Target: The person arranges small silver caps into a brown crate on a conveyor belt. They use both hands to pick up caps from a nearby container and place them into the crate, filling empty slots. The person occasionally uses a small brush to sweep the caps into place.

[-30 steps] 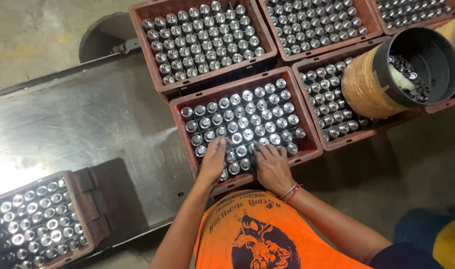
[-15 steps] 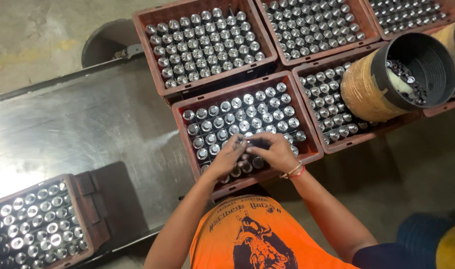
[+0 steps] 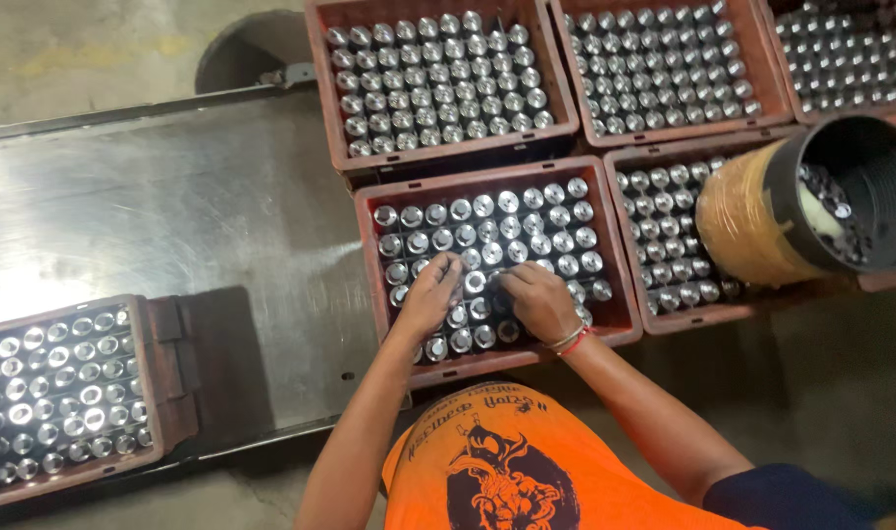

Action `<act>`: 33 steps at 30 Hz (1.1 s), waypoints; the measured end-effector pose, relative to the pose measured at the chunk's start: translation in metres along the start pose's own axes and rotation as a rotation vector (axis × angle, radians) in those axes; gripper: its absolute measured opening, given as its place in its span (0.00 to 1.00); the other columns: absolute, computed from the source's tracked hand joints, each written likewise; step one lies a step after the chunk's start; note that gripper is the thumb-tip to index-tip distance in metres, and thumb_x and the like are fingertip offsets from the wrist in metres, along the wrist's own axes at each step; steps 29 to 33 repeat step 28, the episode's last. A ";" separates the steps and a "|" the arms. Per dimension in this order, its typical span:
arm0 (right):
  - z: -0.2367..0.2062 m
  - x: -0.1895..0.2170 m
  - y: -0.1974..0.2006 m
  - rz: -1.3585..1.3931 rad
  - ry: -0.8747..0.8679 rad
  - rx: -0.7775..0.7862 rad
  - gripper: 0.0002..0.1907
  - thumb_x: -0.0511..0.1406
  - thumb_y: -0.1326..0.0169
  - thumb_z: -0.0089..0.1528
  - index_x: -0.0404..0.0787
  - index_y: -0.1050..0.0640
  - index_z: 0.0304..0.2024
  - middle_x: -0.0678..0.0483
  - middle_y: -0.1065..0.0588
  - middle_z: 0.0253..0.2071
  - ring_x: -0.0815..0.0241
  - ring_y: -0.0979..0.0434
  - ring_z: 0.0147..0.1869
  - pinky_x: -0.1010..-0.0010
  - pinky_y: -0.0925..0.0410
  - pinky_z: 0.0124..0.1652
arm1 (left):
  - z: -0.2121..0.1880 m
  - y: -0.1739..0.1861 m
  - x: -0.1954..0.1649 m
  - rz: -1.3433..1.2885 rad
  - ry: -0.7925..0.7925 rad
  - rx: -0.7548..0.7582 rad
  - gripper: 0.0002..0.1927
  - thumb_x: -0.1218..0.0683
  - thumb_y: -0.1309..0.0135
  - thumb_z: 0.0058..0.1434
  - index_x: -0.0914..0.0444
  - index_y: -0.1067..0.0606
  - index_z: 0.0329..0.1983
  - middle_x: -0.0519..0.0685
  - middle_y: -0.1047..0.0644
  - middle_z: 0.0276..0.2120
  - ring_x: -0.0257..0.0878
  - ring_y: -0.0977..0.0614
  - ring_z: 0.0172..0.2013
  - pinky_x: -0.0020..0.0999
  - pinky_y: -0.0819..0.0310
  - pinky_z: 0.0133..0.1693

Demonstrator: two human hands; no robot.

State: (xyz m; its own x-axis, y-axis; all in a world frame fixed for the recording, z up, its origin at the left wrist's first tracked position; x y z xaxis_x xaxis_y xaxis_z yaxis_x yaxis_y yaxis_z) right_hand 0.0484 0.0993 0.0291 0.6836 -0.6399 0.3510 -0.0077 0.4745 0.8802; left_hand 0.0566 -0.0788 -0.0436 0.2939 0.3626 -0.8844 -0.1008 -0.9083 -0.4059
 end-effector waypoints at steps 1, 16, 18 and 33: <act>0.002 -0.002 0.001 -0.006 0.003 -0.022 0.11 0.23 0.49 0.55 0.36 0.20 0.39 0.49 0.22 0.36 0.50 0.22 0.40 0.62 0.28 0.42 | 0.000 0.003 -0.001 -0.017 -0.012 0.000 0.10 0.53 0.57 0.75 0.62 0.29 0.43 0.39 0.36 0.24 0.26 0.36 0.23 0.21 0.43 0.25; -0.011 0.007 0.008 -0.059 -0.016 0.159 0.11 0.27 0.50 0.58 0.38 0.21 0.41 0.50 0.23 0.31 0.52 0.23 0.41 0.62 0.28 0.40 | -0.014 -0.015 -0.013 0.139 0.037 -0.052 0.24 0.61 0.50 0.67 0.66 0.37 0.66 0.52 0.16 0.42 0.30 0.32 0.22 0.25 0.38 0.25; -0.001 0.005 0.015 -0.032 -0.059 0.124 0.10 0.26 0.46 0.57 0.40 0.21 0.40 0.51 0.22 0.33 0.52 0.22 0.42 0.62 0.28 0.42 | -0.020 -0.023 -0.024 0.278 -0.132 -0.046 0.30 0.61 0.48 0.67 0.66 0.42 0.71 0.52 0.15 0.43 0.30 0.22 0.37 0.26 0.30 0.42; -0.001 0.012 0.027 0.222 -0.046 -0.046 0.18 0.26 0.35 0.53 0.41 0.19 0.46 0.52 0.20 0.41 0.54 0.19 0.45 0.66 0.26 0.46 | -0.022 -0.043 -0.040 0.571 -0.103 -0.074 0.39 0.60 0.44 0.61 0.63 0.43 0.76 0.55 0.16 0.40 0.37 0.14 0.42 0.32 0.24 0.47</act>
Point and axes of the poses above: each hand's wrist, its own z-axis towards the middle knuckle, its own y-axis out of the back of the hand, x = y × z, the point moved 4 cm from there along z, towards the middle knuckle
